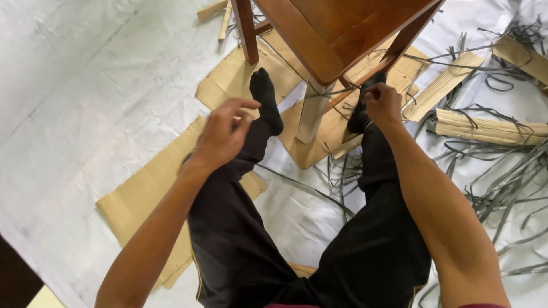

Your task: The person wraps the wooden chair legs with protective cardboard and secures them with plastic strips.

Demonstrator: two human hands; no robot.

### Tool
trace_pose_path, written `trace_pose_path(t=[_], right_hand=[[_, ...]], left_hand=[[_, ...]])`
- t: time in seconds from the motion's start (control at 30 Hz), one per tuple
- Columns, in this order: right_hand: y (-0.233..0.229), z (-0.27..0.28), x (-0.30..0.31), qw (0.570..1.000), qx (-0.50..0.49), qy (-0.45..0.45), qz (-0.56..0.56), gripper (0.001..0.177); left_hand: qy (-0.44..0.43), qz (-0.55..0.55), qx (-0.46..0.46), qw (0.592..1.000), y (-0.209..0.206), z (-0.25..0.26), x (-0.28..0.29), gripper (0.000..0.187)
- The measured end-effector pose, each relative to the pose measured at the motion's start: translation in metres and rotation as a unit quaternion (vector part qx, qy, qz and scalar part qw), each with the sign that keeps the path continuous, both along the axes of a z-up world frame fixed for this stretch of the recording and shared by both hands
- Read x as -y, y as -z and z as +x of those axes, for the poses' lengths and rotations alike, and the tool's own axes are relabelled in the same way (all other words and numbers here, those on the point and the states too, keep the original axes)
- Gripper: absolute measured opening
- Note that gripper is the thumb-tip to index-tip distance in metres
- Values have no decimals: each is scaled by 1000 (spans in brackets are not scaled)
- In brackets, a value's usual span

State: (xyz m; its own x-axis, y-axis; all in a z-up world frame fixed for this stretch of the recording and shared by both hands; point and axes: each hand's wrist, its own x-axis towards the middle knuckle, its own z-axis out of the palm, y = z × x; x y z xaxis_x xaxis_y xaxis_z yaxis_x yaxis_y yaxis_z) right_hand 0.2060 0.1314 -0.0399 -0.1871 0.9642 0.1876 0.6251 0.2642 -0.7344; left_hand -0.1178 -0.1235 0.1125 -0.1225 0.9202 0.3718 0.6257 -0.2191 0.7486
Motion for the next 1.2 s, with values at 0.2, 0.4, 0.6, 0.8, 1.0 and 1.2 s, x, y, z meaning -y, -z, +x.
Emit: trace_pose_path(t=[0.2, 0.4, 0.6, 0.8, 1.0, 1.2], right_hand=[[53, -38, -59, 990, -66, -68, -106, 13], [130, -60, -119, 675, -551, -77, -485, 43], [77, -54, -71, 677, -561, -110, -463, 37], [43, -28, 2, 976, 123, -167, 72, 13], [-46, -44, 78, 968, 144, -191, 73, 9], [-58, -56, 102, 961, 139, -175, 161, 6]], left_hand=[[86, -22, -48, 995, 111, -9, -171, 44], [94, -75, -120, 985, 181, 13, -260, 26], [68, -128, -89, 986, 149, 25, -223, 16], [23, -119, -83, 989, 136, 22, -171, 16], [-7, -159, -80, 984, 110, 40, -135, 19], [-26, -134, -41, 990, 108, 53, -120, 21]])
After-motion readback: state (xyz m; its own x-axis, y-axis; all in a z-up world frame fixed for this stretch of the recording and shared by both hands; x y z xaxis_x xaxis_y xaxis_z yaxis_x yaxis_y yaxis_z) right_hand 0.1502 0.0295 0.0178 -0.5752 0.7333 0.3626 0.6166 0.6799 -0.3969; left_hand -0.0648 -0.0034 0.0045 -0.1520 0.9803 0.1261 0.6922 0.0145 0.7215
